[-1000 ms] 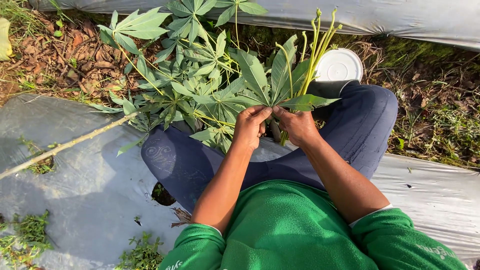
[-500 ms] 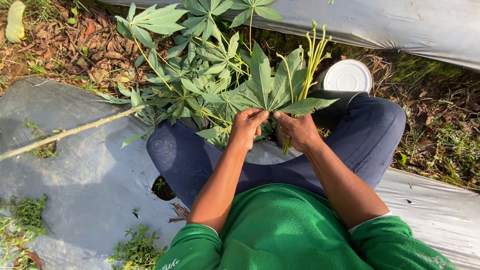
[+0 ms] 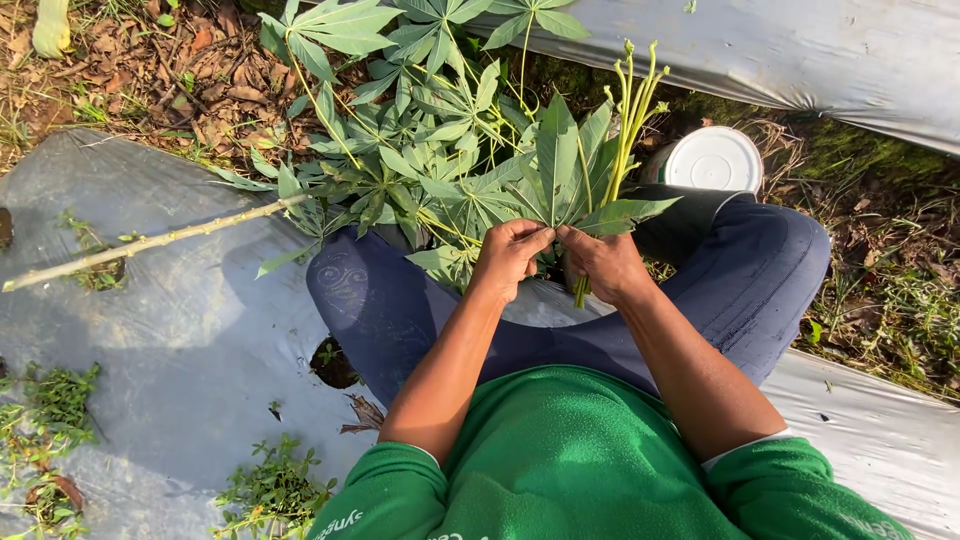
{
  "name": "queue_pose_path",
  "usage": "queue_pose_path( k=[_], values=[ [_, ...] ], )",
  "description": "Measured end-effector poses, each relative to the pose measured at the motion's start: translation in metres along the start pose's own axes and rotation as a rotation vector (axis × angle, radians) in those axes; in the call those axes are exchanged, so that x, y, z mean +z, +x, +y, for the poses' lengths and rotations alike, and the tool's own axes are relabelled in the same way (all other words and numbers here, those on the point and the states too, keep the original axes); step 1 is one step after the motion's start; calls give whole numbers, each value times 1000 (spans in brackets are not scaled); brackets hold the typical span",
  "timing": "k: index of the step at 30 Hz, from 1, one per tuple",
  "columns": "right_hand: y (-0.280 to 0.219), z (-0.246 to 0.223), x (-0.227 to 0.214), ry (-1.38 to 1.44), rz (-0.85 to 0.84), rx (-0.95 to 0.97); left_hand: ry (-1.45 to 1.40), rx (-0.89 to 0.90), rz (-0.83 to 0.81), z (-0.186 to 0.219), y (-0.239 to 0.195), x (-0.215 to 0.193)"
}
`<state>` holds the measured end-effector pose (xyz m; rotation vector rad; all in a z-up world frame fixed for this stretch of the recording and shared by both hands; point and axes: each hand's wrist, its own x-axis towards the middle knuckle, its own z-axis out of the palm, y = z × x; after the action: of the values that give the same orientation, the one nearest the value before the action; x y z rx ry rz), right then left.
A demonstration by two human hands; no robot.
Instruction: Stripping leaves from plant stems and gathering the stems into a bundle
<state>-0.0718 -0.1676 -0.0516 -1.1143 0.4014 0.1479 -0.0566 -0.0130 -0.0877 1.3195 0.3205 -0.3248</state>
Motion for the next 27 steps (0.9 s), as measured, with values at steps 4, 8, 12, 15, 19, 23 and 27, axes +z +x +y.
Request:
queue_pose_path(
  k=[4,8,12,15,19,23,27],
  values=[
    [-6,-8,4,130,-4,60,-21,5,-31,3,-2,-4],
    [-4,6,-3,198,-20,132,-41,2,-61,7,-8,-10],
    [-2,17,-10,251,-115,176,-41,2,-90,4,-13,-19],
    [-8,16,-3,255,-109,225,-35,-10,-114,5,-17,-26],
    [-6,17,-3,257,-117,262,-35,-19,-134,5,-16,-31],
    [-13,12,-2,258,-97,302,-32,-18,-185,0,-16,-35],
    [-20,5,4,207,-87,312,-87,-26,-147,7,-21,-30]
  ],
)
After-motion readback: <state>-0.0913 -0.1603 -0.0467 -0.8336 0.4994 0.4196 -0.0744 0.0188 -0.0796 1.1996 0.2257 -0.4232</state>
